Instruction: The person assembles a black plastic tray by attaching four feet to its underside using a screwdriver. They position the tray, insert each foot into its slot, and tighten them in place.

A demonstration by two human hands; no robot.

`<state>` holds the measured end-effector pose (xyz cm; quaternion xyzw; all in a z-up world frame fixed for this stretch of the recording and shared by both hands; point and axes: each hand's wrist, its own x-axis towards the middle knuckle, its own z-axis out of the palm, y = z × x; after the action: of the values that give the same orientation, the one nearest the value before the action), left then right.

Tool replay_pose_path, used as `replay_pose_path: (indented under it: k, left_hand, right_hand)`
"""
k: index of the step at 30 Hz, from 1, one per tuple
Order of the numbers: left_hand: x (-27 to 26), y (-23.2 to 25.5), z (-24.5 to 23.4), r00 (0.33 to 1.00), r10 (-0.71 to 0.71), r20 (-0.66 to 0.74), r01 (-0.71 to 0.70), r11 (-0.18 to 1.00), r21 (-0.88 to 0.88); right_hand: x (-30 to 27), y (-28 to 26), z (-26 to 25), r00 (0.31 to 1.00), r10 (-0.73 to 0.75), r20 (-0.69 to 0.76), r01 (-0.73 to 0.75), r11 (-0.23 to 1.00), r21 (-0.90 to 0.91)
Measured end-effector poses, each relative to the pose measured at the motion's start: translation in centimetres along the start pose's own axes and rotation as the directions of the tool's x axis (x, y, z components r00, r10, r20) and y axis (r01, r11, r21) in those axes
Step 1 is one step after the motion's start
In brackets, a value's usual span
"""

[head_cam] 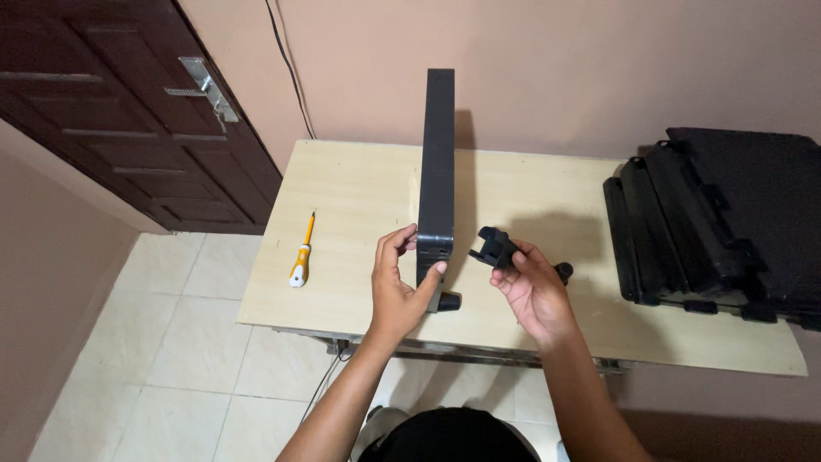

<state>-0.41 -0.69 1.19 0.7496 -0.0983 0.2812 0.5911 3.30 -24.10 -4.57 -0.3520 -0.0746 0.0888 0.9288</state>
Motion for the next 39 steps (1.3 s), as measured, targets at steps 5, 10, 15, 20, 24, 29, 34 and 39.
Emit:
replay_pose_path:
  k: [5, 10, 15, 20, 24, 29, 34, 39]
  left_hand:
    - [-0.1, 0.0, 0.0, 1.000, 0.010, -0.003, -0.010, 1.000, -0.005]
    - [0.1, 0.3, -0.1, 1.000, 0.023, -0.010, -0.023, 1.000, -0.009]
    - [0.2, 0.7, -0.2, 0.999, 0.036, 0.013, -0.036, 0.999, 0.002]
    - [0.0, 1.4, -0.4, 0.998, 0.060, 0.028, -0.060, 0.998, 0.023]
    - [0.1, 1.5, -0.6, 0.998, 0.053, 0.030, -0.053, 0.999, -0.012]
    - [0.0, 1.1, -1.0, 0.998, 0.037, 0.046, -0.037, 0.999, -0.007]
    - [0.0, 1.4, -1.0, 0.998, 0.030, 0.060, -0.028, 0.999, -0.036]
    - [0.3, 1.7, -0.8, 0.996, 0.066, 0.052, -0.062, 0.995, -0.075]
  right_hand:
    - [0.1, -0.3, 1.9, 1.000, 0.020, -0.008, -0.020, 0.998, -0.063]
    - [0.7, -0.5, 3.2, 1.000, 0.026, 0.015, -0.023, 0.987, -0.160]
    - [1.0, -0.1, 3.1, 1.000, 0.007, 0.027, 0.000, 0.967, -0.254]
    - [1.0, 0.1, 3.2, 1.000, 0.010, 0.000, -0.010, 0.971, -0.239]
    - [1.1, -0.2, 3.6, 0.999, -0.012, -0.037, 0.001, 0.955, -0.297]
    - [1.2, -0.3, 3.3, 0.989, -0.131, 0.062, 0.145, 0.883, -0.447]
    - [1.2, 0.0, 3.2, 0.969, -0.208, 0.131, 0.246, 0.800, -0.548]
    - [1.1, 0.3, 4.2, 0.960, -0.243, 0.138, 0.274, 0.726, -0.631]
